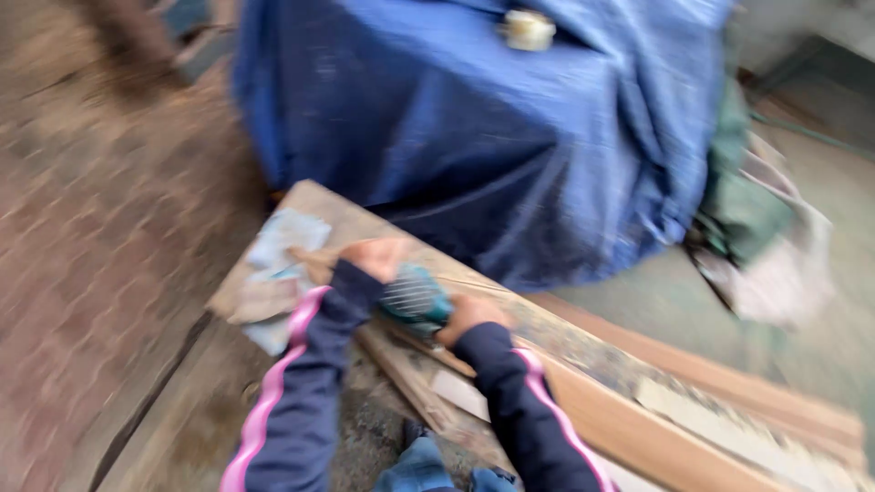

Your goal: Sanding long wooden planks using an orbital sander followed by manual sanding with sandpaper pieces.

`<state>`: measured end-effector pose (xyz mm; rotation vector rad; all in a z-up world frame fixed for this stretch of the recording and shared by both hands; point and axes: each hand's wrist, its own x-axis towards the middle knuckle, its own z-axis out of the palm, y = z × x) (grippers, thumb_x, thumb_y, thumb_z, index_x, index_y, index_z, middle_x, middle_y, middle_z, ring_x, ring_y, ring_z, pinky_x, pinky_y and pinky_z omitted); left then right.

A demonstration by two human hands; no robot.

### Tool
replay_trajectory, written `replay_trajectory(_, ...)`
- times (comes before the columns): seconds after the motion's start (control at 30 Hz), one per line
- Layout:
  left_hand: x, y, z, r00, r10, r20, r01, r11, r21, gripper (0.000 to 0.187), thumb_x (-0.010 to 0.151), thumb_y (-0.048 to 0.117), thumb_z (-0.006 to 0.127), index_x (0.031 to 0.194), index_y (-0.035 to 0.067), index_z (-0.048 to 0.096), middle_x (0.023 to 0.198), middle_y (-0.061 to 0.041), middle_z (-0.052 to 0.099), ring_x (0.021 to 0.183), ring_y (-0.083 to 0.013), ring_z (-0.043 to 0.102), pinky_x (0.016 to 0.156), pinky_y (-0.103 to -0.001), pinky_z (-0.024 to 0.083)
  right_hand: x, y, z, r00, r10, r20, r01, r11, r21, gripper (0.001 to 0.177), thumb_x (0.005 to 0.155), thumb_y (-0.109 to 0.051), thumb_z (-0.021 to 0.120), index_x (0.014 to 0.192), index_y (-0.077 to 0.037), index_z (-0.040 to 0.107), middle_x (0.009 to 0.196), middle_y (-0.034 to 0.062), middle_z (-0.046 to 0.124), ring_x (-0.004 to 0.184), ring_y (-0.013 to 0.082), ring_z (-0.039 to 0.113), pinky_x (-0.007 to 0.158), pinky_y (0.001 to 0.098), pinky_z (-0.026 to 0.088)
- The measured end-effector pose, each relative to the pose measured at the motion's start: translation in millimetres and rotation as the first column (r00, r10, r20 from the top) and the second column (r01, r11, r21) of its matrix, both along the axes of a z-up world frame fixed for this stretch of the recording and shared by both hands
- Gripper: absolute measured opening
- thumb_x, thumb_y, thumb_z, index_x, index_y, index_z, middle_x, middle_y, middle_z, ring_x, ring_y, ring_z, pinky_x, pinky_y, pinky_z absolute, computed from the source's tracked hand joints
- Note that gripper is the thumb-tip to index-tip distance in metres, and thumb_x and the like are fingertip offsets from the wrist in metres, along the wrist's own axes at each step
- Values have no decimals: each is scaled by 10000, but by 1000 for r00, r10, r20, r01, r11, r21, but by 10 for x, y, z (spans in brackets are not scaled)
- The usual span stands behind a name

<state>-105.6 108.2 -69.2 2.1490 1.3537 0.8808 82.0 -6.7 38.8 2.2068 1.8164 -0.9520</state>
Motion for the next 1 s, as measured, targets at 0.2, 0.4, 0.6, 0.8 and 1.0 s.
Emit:
replay_trajectory(0.2, 447, -622, 760, 989, -145, -14, 142, 983, -118, 262, 1058, 291, 545, 983, 141, 745, 888, -149, 725, 813, -344, 706, 715, -454, 524, 510, -489, 268, 993, -70, -94, 74, 996, 46, 407, 644, -316, 791, 1004, -132, 746, 940, 194, 740, 920, 374, 721, 824, 487, 578)
replay_trajectory(0.4, 1296, -1112, 767, 986, -163, -32, 158, 979, -129, 284, 1087, 327, 555, 1011, 151, 765, 827, -139, 730, 757, -299, 712, 766, -414, 531, 1345, -1289, 121, 974, -153, -165, 170, 981, 93, 340, 692, -221, 725, 1005, -89, 739, 927, 185, 753, 912, 373, 726, 806, 478, 581)
replay_trajectory(0.6, 2445, -1911, 827, 978, -184, -102, 160, 965, -210, 302, 1045, 366, 560, 982, 160, 772, 828, -157, 722, 792, -339, 713, 711, -436, 528, 2291, -2205, 115, 960, -238, -146, 253, 963, 94, 357, 695, -224, 728, 1022, -81, 736, 933, 202, 743, 929, 377, 720, 843, 472, 570)
replay_trajectory(0.8, 3430, -2681, 648, 973, -229, 3, 227, 964, -140, 316, 1023, 397, 575, 1000, 147, 768, 871, -135, 736, 814, -328, 698, 733, -431, 533, 3195, -3067, 48, 933, -348, -94, 355, 933, 64, 362, 704, -242, 730, 1050, -136, 742, 936, 194, 744, 943, 377, 719, 862, 478, 563)
replay_trajectory(1.0, 3807, -3354, -494, 991, -62, 115, 31, 967, 251, 438, 1096, 381, 528, 1368, 54, 634, 1322, -176, 662, 1219, -380, 623, 1064, -466, 482, 4070, -3786, -100, 882, -470, -39, 470, 883, 1, 530, 660, -422, 811, 1128, -192, 717, 1015, 178, 744, 995, 363, 711, 895, 481, 559)
